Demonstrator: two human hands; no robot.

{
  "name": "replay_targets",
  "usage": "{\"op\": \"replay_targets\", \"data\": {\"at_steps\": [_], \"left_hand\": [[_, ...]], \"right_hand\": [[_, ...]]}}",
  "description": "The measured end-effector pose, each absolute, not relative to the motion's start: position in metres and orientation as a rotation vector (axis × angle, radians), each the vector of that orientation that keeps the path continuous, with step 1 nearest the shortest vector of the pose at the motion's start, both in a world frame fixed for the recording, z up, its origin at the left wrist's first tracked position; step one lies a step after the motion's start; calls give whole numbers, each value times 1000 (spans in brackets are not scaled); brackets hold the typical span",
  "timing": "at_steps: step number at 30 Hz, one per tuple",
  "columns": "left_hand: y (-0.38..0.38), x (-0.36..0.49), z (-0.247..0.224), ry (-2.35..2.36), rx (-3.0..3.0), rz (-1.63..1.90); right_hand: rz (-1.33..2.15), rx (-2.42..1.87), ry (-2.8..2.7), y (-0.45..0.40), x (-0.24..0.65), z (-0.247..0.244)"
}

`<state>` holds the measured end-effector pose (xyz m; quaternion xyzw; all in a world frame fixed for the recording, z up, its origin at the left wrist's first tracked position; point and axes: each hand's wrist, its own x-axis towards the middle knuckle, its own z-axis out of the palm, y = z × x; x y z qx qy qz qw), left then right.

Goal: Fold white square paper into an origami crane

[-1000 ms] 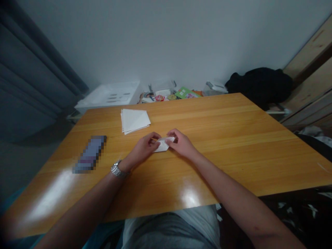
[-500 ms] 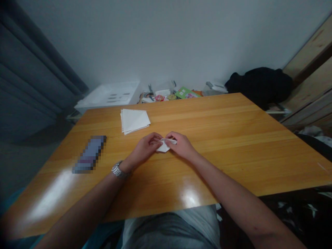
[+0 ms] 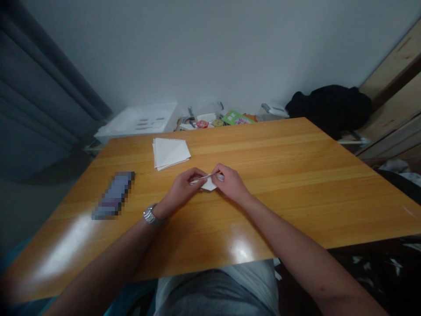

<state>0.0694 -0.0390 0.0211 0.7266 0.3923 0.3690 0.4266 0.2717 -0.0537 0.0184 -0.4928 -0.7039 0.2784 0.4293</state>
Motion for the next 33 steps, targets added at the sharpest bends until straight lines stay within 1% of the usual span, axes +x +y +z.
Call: {"op": "replay_targets", "data": {"at_steps": [8,12,17,23,33], "left_hand": [[-38,66,25,1051,1942,1002],[-40,65,29,1042,1921,996],[-40,66,31,940,1785,966],[-34,71,18,944,1605,971],[-37,72,17,907,1395,994]], "right_hand": [[923,-1071,-1701,-53,274,22],[952,-1048,-1657,-51,276,19],[997,-1029,-1673,-51,277,15],[996,-1051,-1713,-53,276,15],[1106,-1116,-1566,-52,276,16]]}}
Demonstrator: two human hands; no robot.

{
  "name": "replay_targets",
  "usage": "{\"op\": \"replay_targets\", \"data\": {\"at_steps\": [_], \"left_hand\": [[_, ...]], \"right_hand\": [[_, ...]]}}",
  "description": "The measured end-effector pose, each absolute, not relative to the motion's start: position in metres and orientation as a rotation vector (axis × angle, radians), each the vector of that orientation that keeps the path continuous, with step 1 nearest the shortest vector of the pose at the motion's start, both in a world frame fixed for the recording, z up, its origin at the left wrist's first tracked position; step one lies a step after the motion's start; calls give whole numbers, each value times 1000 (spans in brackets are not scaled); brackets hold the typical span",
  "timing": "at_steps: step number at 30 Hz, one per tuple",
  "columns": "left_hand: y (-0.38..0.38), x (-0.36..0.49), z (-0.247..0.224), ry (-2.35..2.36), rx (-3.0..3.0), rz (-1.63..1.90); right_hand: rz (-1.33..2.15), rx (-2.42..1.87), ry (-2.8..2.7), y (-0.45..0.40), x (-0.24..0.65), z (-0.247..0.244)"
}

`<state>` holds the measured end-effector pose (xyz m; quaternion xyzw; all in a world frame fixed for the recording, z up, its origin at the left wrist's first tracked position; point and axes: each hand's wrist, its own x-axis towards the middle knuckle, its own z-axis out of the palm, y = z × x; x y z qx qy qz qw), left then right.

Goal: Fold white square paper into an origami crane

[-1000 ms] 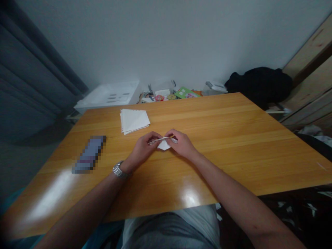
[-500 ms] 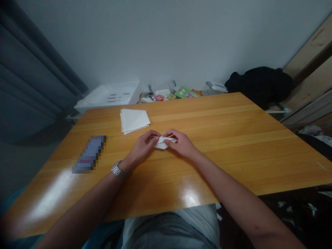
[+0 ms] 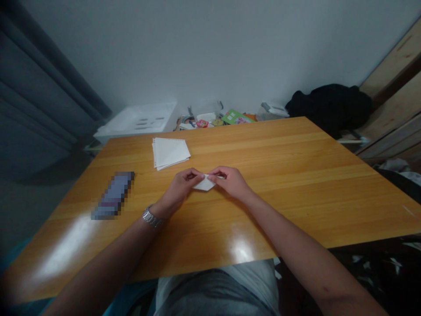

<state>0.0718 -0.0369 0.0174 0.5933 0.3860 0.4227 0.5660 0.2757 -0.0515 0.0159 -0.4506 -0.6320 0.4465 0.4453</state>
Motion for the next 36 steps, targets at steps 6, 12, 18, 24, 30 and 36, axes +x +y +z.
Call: {"op": "replay_targets", "data": {"at_steps": [6,12,18,24,30,36], "left_hand": [[-35,74,15,954,1399,1083],[-34,71,17,934,1524,988],[-31,69,15,975,1529,1007],[-33,69,16,971,1569,960],[-33,69,13,977,1533,981],[-35,70,16,977,1472,1008]], "right_hand": [[1224,-1097,-1470,-51,276,16],[1207,-1136,-1506,-51,280,16],[1302,-1091,-1361,-50,279,16],[1287,-1106,-1390,-49,280,14],[1286,-1024,-1321,-51,277,19],[1269,-990,-1283,-53,275,25]]}}
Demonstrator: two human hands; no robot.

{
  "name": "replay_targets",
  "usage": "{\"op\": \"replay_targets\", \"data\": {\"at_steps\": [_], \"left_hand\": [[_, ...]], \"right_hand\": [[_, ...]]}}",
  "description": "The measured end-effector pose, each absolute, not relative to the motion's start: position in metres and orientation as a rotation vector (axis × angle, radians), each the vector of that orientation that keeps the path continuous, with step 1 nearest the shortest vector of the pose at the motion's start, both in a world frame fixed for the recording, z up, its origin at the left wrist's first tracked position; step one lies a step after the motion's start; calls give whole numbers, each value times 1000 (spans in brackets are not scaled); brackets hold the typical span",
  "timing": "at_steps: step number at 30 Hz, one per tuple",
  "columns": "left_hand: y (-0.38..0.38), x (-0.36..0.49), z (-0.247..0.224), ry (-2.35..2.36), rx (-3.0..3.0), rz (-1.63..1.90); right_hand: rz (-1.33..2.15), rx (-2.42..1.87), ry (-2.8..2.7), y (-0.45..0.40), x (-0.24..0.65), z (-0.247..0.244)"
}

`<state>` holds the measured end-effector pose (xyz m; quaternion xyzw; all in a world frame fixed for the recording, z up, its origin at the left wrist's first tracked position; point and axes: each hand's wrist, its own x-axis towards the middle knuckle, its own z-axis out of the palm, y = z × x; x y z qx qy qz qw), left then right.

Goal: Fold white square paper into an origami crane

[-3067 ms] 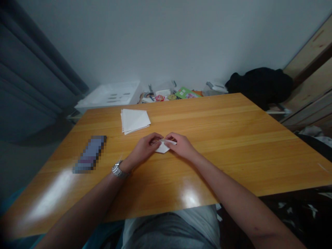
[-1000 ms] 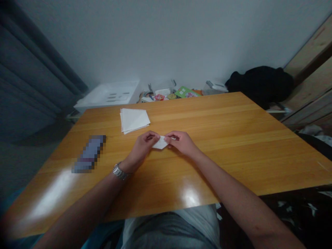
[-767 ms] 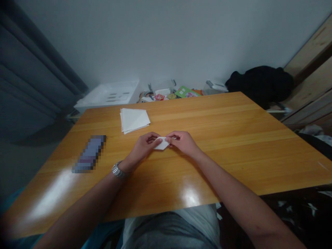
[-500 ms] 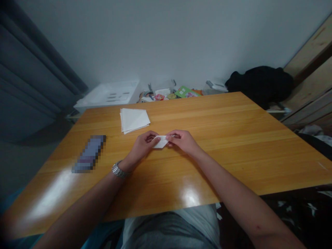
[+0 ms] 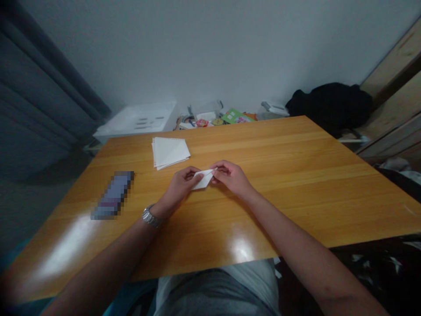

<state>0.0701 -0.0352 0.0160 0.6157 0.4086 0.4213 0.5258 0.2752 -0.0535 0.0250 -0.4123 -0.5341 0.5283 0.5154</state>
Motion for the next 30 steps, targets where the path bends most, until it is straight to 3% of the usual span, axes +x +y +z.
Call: {"op": "replay_targets", "data": {"at_steps": [30], "left_hand": [[-39,72,17,916,1453,959]], "right_hand": [[1345,-1042,-1079,-53,272,21]]}}
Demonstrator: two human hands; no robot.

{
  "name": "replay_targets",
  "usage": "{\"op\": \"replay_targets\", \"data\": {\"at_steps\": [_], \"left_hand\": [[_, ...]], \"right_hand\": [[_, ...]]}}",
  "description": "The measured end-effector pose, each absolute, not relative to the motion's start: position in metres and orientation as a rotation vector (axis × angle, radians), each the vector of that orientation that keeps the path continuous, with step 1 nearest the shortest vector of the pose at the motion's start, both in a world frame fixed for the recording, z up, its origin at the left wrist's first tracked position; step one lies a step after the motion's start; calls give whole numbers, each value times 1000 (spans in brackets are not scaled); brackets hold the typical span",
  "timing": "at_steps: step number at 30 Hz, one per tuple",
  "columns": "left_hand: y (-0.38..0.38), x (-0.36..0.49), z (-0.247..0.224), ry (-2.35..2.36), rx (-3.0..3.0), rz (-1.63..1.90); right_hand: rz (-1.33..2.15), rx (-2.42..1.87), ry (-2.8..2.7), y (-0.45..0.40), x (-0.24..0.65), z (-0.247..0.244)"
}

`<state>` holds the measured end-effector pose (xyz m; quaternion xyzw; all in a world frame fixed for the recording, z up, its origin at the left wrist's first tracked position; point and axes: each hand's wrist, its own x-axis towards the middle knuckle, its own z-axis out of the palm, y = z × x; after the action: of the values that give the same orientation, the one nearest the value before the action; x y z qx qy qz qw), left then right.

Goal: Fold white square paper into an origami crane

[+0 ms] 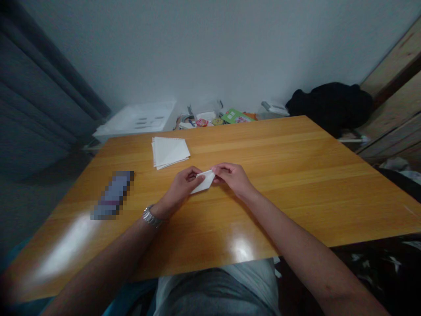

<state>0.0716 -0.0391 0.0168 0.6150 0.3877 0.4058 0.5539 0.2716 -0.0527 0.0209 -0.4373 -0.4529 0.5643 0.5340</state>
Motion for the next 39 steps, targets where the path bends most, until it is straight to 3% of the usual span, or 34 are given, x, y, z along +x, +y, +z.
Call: {"op": "replay_targets", "data": {"at_steps": [24,32,39], "left_hand": [[-35,68,22,1093,1372,849],[-35,62,17,1084,2075,943],[-38,61,18,923,2671,601]], "right_hand": [[1271,-1104,-1185,-47,280,15],[1067,-1248,-1293,-37,291,2],[627,-1385,-1807,-39,296,2]]}}
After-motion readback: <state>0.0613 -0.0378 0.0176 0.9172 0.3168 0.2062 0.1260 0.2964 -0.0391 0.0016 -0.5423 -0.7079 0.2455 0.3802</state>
